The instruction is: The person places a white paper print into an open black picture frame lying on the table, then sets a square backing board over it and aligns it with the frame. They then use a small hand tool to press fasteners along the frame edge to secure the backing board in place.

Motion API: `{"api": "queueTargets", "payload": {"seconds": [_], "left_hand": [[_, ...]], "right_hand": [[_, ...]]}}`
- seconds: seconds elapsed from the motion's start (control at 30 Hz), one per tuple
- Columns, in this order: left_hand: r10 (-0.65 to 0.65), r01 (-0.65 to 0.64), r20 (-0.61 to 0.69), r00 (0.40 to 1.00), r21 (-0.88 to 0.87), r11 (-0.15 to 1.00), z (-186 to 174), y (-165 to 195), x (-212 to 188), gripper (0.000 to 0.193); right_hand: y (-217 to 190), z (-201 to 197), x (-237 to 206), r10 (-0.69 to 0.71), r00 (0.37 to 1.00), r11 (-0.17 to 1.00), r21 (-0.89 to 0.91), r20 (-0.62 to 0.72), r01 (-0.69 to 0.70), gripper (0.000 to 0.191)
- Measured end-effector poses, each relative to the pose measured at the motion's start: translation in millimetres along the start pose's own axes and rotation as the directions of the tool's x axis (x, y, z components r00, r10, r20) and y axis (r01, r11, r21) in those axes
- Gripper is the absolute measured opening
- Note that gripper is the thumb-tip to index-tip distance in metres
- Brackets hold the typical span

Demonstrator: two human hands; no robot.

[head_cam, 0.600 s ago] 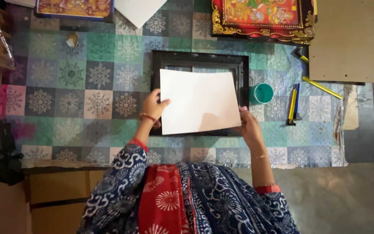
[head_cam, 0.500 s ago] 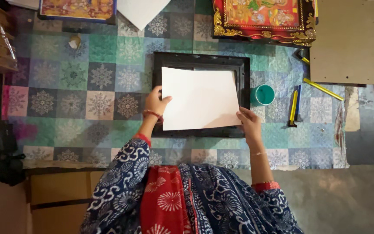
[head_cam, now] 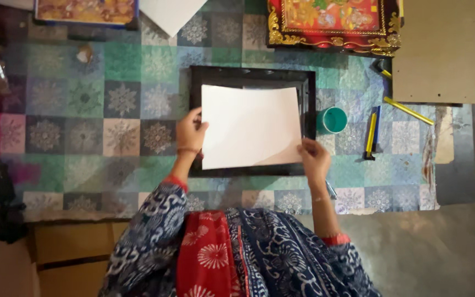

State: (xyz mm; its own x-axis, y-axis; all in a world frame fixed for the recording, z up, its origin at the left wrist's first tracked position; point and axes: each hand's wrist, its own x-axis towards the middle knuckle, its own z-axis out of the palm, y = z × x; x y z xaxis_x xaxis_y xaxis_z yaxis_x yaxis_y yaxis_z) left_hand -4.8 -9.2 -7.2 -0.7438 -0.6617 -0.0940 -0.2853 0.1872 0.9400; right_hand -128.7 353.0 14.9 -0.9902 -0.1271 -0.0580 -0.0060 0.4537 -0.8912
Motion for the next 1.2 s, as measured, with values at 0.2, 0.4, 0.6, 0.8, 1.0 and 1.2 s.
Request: {"api": "queueTargets", "payload": {"seconds": [0.2,0.4,0.6,0.8,1.0,1.2], "left_hand": [[-0.026,0.054,0.097,0.995,-0.297,0.953,-76,-32,-51,0.038],[-0.218,0.132,-0.215,0.952,-0.353,0.926,-188,-64,-65,0.040],[-0.032,0.230,-0.490,0.871,0.349,0.909,-220,-70,-41,0.063],[-0.146,-0.039,-0.475,0.868,-0.358,0.933,-144,-4,92,0.040],[-0.495,-0.109,-0.323,0.807,-0.904,0.413,-97,75,199,0.049],[-0.531,-0.214,-0.353,0.770,-0.928,0.306,-92,84,207,0.050]], "right_hand": [[-23,-1,-63,0.113,0.970,0.963,0.216,0.213,-0.159,0.026],[-39,8,-48,0.110,0.934,0.941,0.268,0.340,-0.208,0.029],[-44,35,-5,0.115,0.895,0.929,0.273,0.431,-0.251,0.031],[-50,53,22,0.079,0.880,0.909,0.328,0.468,-0.256,0.035],[-56,58,27,0.176,0.874,0.920,0.240,0.452,-0.309,0.037],[-51,49,17,0.197,0.886,0.916,0.243,0.420,-0.319,0.036]]}}
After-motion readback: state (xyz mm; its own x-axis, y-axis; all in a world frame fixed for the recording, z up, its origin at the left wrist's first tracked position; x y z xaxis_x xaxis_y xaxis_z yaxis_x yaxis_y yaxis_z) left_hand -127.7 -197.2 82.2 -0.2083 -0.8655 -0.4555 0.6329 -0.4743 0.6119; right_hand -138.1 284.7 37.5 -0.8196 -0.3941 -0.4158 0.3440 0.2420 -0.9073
